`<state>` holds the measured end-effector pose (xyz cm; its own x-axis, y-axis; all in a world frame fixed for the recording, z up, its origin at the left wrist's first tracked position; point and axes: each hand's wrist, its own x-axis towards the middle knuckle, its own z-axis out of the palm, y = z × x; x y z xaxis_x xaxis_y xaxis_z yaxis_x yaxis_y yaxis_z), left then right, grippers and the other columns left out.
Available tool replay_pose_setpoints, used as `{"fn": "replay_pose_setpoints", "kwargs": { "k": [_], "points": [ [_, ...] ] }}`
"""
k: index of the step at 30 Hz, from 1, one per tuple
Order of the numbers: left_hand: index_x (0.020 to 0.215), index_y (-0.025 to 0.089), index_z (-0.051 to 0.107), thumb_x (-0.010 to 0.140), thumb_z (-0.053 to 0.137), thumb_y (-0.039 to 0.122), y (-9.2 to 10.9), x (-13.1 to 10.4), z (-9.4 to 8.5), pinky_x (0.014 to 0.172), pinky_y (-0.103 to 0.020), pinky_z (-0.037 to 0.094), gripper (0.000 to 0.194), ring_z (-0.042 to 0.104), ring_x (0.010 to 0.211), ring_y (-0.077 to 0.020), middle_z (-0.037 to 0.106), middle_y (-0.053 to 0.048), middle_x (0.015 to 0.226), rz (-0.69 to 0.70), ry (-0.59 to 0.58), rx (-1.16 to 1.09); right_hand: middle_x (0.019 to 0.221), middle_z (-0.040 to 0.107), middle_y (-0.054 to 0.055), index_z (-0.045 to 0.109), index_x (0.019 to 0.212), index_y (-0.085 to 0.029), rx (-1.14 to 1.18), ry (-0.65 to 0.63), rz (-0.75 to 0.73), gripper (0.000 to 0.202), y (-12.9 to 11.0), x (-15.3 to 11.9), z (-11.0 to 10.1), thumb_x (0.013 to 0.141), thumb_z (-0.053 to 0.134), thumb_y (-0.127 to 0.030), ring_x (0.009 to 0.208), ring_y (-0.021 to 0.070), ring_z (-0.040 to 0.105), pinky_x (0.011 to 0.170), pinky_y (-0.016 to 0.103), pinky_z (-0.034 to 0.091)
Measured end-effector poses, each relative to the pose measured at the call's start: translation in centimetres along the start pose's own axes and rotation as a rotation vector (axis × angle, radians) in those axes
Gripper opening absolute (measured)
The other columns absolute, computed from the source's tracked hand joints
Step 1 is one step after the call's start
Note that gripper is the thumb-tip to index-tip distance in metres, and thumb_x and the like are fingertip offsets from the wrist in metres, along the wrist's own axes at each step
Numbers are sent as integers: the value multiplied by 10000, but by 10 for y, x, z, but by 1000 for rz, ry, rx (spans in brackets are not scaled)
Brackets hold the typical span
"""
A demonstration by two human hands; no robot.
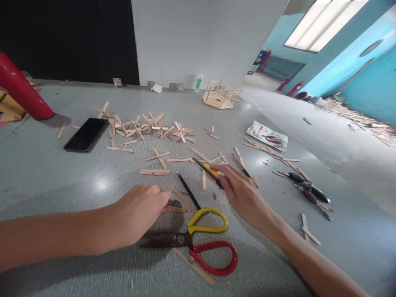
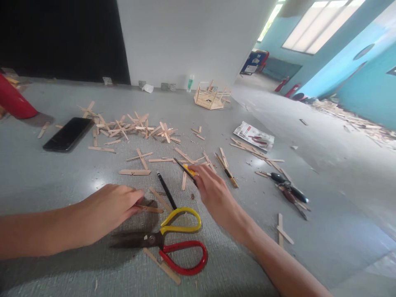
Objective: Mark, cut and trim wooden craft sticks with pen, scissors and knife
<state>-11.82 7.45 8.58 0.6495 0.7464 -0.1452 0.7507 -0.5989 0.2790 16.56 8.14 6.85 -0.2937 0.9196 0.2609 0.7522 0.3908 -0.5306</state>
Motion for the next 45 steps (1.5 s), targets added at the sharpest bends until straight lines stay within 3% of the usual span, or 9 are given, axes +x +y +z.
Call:
{"fn": "replay_pose_setpoints", "kwargs": {
  "k": [7,12,16,19,23,29,36,40,45],
  "points": [
    [851,183,610,899,645,147,-6,6,21,784,-326,473,70,624,774,-223,662,-54,861,221,150,-135,1107,681,114,712,948,-198,408,160,200,286,-10,5,-27,935,641,-475,622,126,658,499,249,537],
    [1017,158,590,979,541,123,-1,10,32,701,-297,448,71,615,800,-211,651,-65,921,162,67,-222,736,698,33,702,1016,-209,410,153,298,284,-20,-1,-43,862,747,-444,439,104,564,365,211,458],
    [962,158,592,1014,506,125,0,12,11,618,-260,403,105,596,733,-173,641,-27,860,63,-91,-384,1033,732,102,725,774,-203,370,317,216,278,-16,-3,-48,905,691,-446,537,123,660,389,232,507],
    [1095,184,659,911,703,116,-10,16,-9,819,-283,461,201,615,994,-204,649,-37,1080,214,-115,-428,1240,696,101,751,982,-236,353,312,169,217,-13,-1,-49,845,757,-405,652,139,700,553,282,610],
    [1054,178,729,819,834,179,-21,23,-6,888,-343,473,258,582,1083,-258,639,-62,1145,246,-34,-347,1286,695,77,689,1132,-268,330,402,175,359,-18,-1,-44,790,796,-292,661,135,671,593,300,603],
    [983,142,676,949,714,258,-15,25,37,895,-361,503,127,574,979,-227,672,-70,1010,346,251,-314,1051,763,59,716,958,-253,328,532,255,180,-24,-6,-42,808,784,-323,521,109,523,475,283,496],
    [949,128,684,1060,494,174,-13,24,54,911,-322,531,224,616,965,-203,716,-85,985,519,477,-163,891,730,33,629,1180,-286,299,761,199,432,-17,-6,-28,797,827,-302,580,158,626,478,285,490],
    [997,119,702,1036,511,106,-15,23,57,910,-336,539,195,619,987,-213,726,-100,1027,511,490,-125,901,708,37,627,1124,-270,253,631,186,337,-10,-5,-16,831,786,-323,582,163,636,503,300,532],
    [1060,127,707,1021,520,89,-17,20,58,945,-368,533,195,618,1042,-229,727,-105,1076,483,452,-121,788,692,24,691,838,-225,116,112,120,159,5,1,-19,875,725,-376,622,160,623,563,278,527]
  ]
}}
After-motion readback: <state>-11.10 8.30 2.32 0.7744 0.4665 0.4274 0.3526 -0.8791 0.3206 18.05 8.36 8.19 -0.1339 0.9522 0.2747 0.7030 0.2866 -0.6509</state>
